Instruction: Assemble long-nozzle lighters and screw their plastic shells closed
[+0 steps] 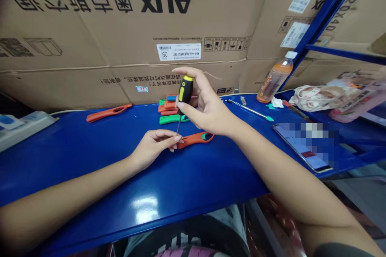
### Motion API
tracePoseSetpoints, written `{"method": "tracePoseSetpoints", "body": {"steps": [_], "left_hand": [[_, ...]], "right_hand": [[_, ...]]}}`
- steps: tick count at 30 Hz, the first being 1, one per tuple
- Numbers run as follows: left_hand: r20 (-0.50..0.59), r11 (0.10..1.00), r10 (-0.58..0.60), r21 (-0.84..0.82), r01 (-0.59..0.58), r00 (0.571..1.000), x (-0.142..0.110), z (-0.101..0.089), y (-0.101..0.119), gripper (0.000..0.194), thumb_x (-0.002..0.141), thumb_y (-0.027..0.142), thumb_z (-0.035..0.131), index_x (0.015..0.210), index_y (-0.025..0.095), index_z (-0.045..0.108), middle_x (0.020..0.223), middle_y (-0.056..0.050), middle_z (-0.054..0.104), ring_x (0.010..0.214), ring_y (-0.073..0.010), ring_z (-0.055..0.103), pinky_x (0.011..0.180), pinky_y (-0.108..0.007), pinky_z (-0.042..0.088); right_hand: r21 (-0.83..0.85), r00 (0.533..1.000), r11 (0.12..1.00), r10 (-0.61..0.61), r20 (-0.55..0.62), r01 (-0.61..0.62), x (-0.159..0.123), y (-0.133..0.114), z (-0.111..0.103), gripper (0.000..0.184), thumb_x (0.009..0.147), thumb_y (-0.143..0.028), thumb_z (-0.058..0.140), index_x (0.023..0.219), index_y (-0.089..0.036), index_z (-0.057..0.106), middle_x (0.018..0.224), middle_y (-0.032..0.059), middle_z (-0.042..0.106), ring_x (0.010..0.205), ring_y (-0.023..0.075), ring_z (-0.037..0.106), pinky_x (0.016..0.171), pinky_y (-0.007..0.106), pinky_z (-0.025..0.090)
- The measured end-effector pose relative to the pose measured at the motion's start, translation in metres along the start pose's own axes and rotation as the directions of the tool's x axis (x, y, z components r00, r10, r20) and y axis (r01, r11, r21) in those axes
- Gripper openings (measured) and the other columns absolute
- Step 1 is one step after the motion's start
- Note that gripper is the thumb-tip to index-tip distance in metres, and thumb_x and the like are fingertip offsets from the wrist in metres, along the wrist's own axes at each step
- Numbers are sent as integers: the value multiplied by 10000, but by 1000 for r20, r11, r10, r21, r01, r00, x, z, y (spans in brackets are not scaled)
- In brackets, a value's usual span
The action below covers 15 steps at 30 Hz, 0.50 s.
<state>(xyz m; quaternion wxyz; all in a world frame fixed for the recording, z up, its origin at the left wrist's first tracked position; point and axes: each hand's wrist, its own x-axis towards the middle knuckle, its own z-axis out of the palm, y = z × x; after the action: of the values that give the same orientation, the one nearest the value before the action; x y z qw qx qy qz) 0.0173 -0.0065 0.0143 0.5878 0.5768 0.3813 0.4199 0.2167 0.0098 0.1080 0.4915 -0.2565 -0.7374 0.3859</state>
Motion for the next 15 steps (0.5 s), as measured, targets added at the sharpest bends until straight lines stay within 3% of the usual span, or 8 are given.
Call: {"method": "tracePoseSetpoints", "body": {"steps": [3, 6, 9, 15], "left_hand": [[38, 993, 75, 88, -78, 996, -1, 0, -2, 222, 784, 368, 812, 861, 160, 802, 841, -62, 767, 738, -151, 662, 693, -256, 522], [89, 967, 157, 188, -172, 984, -1, 0, -2, 184, 801, 334, 793, 823, 151, 793, 841, -50, 733, 730, -134, 614, 698, -258, 480], [107, 950, 168, 248, -190, 980, -2, 0, -2, 185, 823, 331, 767, 832, 147, 787, 833, -46, 713, 701, -124, 578, 665, -260, 448], [105, 905, 247, 330, -268, 963, -3, 2, -4, 263, 776, 290, 816, 996, 158, 756, 958, -62, 738, 786, -146, 616, 744, -281, 478]], "right_hand": [[-86, 994, 991, -94, 49, 98, -1, 7, 2, 602, 892, -382, 710, 1409, -317, 408, 1143, 51, 621, 861, 175, 670, 693, 324, 623], [-164, 987, 973, -161, 7, 160, -7, 20, 6, 570, 927, -421, 659, 1421, -314, 394, 1161, 64, 614, 913, 205, 689, 722, 348, 636], [-229, 981, 956, -193, -20, 183, -13, 30, 9, 547, 929, -426, 657, 1408, -308, 418, 1213, 85, 608, 1008, 243, 692, 758, 368, 642], [-273, 978, 942, -208, -24, 193, -18, 35, 3, 575, 929, -412, 657, 1434, -313, 399, 1291, 96, 593, 967, 236, 706, 692, 353, 643]]}}
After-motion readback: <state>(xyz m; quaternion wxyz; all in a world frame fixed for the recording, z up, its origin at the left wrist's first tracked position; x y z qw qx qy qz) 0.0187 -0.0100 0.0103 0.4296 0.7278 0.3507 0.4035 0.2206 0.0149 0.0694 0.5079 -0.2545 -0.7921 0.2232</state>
